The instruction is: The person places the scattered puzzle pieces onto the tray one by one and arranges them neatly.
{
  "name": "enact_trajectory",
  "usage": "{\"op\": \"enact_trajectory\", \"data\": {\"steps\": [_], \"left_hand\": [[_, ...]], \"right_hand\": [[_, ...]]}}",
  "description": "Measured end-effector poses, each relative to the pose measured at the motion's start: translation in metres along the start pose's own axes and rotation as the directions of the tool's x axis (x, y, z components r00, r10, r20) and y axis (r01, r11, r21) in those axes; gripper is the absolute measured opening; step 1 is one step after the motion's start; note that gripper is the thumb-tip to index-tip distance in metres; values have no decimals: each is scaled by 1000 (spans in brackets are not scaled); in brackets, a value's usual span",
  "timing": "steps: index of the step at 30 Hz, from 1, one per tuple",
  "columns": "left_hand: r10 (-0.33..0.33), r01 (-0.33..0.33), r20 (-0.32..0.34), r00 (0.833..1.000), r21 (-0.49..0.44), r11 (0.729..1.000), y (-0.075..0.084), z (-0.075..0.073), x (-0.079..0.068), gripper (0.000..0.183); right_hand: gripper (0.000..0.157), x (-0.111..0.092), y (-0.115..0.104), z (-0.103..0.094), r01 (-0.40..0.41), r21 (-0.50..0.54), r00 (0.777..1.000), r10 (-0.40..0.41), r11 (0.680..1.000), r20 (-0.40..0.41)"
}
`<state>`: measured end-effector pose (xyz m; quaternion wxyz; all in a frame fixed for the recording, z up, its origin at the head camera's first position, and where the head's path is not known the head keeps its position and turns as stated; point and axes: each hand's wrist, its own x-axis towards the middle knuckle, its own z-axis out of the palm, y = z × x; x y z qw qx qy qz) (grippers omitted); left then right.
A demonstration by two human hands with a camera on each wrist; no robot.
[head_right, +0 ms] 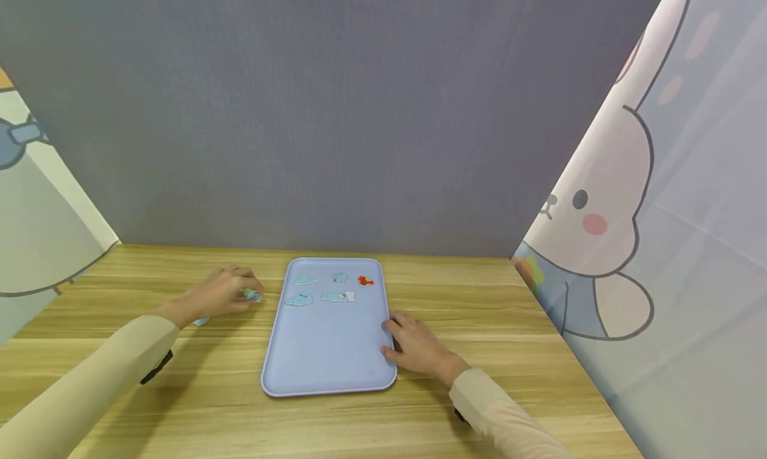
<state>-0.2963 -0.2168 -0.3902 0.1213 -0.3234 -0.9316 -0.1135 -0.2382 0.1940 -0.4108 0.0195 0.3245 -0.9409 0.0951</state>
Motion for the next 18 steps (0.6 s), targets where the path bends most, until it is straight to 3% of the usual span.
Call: {"op": "enact_trajectory", "data": {"steps": [11,18], "left_hand": [[49,-50,21,999,30,998,20,-1,12,18],[120,-120,5,993,51,991,36,1,19,15]], "right_hand": [[46,-1,0,0,14,-12,1000,-14,1000,-15],[46,-1,-1,1,17,-13,1000,-17,1000,-13]]}}
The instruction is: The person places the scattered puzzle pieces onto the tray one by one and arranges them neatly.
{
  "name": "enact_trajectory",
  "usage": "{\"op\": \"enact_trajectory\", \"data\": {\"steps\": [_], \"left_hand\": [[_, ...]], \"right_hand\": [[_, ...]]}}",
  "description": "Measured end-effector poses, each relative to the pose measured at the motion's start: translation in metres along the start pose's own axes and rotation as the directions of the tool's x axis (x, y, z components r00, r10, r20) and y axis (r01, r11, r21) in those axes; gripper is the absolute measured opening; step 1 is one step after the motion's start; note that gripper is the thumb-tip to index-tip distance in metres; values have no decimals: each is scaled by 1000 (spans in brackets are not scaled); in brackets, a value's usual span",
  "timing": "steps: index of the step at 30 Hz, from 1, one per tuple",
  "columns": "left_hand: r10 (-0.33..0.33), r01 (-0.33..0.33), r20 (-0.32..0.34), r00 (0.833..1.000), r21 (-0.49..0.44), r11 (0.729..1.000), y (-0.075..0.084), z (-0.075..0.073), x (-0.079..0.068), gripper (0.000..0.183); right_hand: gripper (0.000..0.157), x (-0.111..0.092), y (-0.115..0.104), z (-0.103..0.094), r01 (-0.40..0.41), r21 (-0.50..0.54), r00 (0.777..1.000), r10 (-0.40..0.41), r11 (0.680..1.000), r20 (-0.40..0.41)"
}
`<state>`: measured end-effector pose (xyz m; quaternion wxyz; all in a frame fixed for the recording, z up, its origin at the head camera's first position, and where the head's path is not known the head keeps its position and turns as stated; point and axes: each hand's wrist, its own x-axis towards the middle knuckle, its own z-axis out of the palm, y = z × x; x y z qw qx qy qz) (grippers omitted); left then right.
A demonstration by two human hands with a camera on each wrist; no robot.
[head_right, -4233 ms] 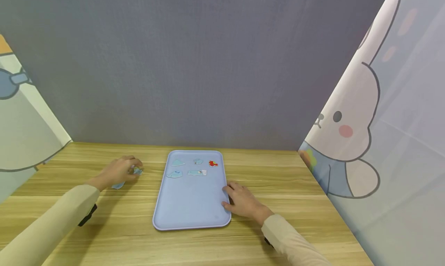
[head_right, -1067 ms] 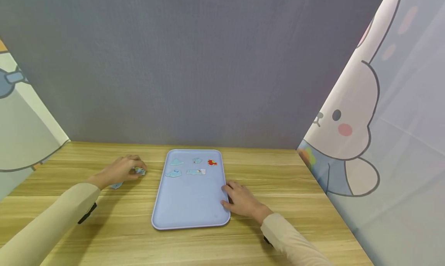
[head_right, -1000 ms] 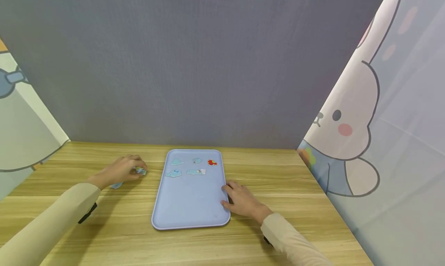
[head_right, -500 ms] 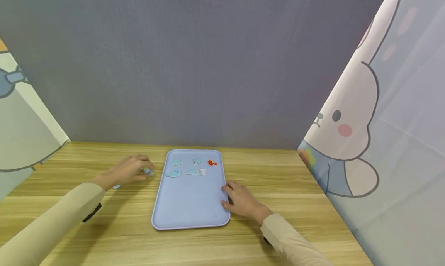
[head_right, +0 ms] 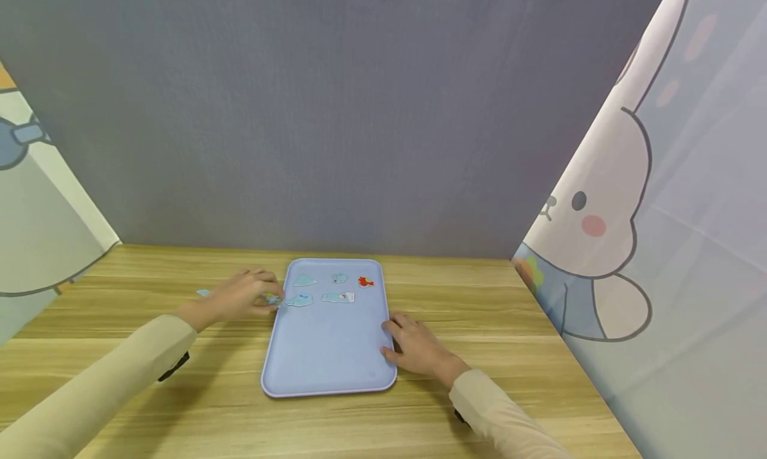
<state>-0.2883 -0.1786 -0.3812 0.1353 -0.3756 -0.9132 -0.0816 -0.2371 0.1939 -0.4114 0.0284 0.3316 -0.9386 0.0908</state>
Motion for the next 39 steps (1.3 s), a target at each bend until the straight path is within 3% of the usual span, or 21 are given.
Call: {"op": "enact_trajectory", "data": {"steps": [10,17,32,39], "left_hand": [[60,-59,36,998,-34,998,20,6,15,12],[114,-114,16,993,-2,993,28,13,26,13],[121,-123,80,989,14,992,48,18,53,14],[140,-142,79,987,9,990,58,21,67,12]], "right_hand": [[46,-1,-1,-1,-8,7,1000,8,1000,0],[46,-1,-1,-1,-3,5,1000,4,1000,-1],[48,-1,0,-1,-23,19,1000,22,1000,21],[46,0,-1,-2,-9,7,1000,9,1000,11]]}}
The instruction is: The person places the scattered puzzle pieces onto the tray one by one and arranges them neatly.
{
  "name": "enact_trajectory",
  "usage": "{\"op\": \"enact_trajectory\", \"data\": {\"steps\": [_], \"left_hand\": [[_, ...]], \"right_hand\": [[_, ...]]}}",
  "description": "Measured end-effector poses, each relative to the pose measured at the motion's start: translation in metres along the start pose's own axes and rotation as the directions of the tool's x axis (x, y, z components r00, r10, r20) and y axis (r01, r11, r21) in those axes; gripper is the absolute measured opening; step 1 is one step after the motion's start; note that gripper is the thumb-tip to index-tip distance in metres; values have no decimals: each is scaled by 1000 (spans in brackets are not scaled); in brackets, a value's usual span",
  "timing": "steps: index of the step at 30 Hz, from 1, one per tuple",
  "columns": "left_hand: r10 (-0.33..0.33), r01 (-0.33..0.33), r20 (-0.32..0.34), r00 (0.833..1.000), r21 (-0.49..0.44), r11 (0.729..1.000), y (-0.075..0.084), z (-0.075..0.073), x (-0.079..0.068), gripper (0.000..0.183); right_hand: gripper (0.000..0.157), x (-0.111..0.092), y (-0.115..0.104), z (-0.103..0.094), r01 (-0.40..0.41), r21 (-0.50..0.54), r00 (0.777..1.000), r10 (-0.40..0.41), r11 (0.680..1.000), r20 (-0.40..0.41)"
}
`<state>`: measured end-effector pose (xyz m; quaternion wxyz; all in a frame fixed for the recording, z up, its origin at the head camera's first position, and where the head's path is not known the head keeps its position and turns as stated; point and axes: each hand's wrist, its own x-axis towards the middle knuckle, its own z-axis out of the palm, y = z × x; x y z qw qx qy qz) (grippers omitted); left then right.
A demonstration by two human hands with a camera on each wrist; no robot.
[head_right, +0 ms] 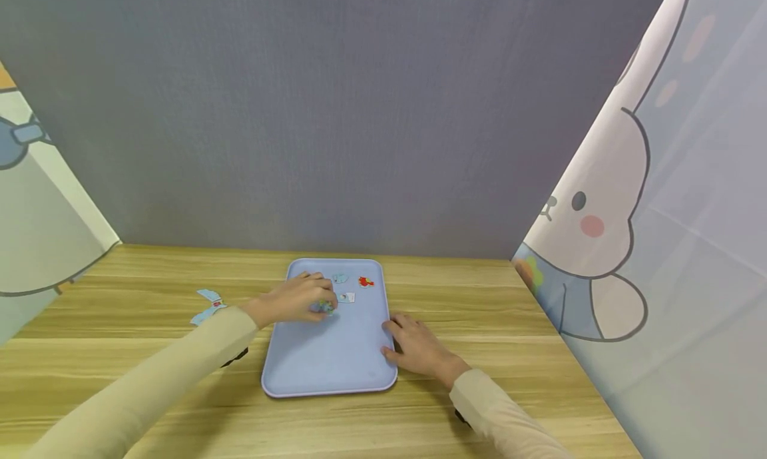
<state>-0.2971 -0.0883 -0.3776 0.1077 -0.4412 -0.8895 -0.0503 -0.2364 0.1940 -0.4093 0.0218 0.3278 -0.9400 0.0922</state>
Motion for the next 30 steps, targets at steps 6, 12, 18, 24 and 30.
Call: {"op": "enact_trajectory", "data": {"steps": [6,12,18,24,30], "left_hand": [[6,-6,-1,1000,-18,1000,6,3,14,12],[-3,4,18,1000,-32,999,12,4,28,13],[-6,7,45,999,-29,1000,16,5,44,13],[-7,9,67,998,-27,1000,23,3,57,13],[-17,20,76,997,-44,999,27,3,67,14]], "right_hand": [[45,0,1,2,16,-14,1000,-17,1000,-17],[46,0,1,1,41,-30,998,-43,999,-41],[45,0,1,1,33,-22,999,-34,999,-25],[45,0,2,1,24,-18,1000,-25,1000,-8],[46,1,3,2,34,-18,999,-34,999,-14]]}}
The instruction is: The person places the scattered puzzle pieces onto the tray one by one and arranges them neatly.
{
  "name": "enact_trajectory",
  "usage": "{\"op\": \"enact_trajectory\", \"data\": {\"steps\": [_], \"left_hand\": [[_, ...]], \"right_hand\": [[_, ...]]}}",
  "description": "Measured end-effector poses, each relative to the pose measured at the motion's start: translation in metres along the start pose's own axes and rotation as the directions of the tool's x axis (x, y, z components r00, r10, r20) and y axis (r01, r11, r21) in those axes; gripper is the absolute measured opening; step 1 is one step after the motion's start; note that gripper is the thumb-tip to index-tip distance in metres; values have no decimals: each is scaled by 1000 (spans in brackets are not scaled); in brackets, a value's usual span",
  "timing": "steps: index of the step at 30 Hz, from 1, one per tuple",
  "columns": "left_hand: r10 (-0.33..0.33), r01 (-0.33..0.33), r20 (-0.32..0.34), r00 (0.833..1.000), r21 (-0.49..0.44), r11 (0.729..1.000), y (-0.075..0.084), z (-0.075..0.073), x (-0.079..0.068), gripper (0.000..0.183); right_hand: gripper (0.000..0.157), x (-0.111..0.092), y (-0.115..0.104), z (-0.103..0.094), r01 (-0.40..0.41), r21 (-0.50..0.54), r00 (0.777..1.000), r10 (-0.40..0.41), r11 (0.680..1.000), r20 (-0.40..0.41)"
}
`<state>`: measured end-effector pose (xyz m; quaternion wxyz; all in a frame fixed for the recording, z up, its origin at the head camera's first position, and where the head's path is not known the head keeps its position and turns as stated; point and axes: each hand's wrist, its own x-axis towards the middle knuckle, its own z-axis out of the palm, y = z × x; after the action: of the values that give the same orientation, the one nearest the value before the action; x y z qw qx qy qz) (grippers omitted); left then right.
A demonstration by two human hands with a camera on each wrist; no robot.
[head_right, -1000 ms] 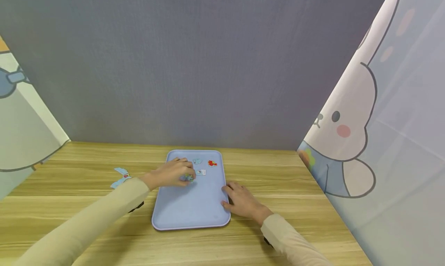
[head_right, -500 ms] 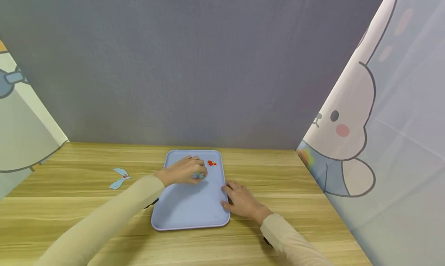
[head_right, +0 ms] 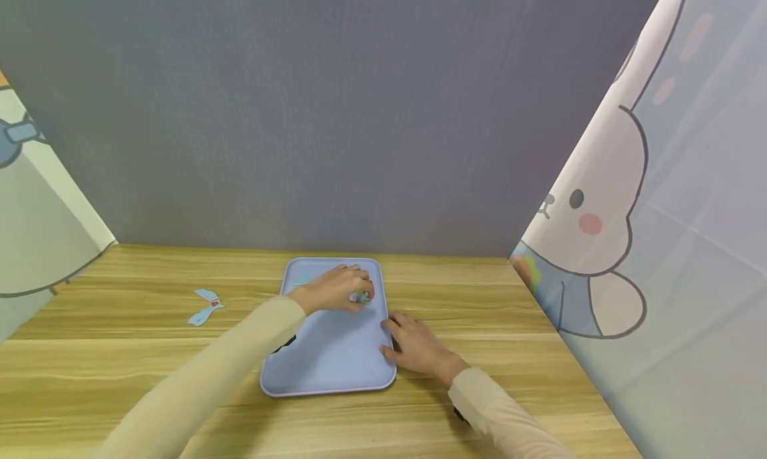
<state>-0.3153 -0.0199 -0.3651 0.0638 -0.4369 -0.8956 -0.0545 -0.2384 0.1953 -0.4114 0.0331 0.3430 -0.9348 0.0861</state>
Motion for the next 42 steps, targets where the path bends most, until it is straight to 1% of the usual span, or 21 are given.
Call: {"op": "enact_trajectory", "data": {"steps": [7,13,17,22,26,33,37,42], "left_hand": [[-34,35,20,999,-31,999,2,5,9,18],[-61,64,47,997,-54,997,6,7,13,21],[-79,82,60,995,-40,996,6,12,14,21],[-92,97,79,993,-53,994,5,20,16,23],[-87,91,77,993,-49,995,5,24,16,23],[-71,72,62,996,-14,997,9,28,16,19],[-77,77,64,995,10,997,9,31,16,18],[-91,90,69,993,14,996,9,33,17,18]], "right_hand": [[48,1,-1,0,-1,-9,1000,1,1000,1],[48,2,0,0,-7,8,1000,7,1000,8],[48,2,0,0,-13,23,1000,12,1000,9],[48,2,-1,0,-14,26,1000,14,1000,10],[48,2,0,0,-14,27,1000,14,1000,10],[46,1,0,1,-4,17,1000,4,1000,-5],[45,1,0,1,11,14,1000,-10,1000,-19],[46,1,0,0,5,17,1000,-4,1000,-11]]}}
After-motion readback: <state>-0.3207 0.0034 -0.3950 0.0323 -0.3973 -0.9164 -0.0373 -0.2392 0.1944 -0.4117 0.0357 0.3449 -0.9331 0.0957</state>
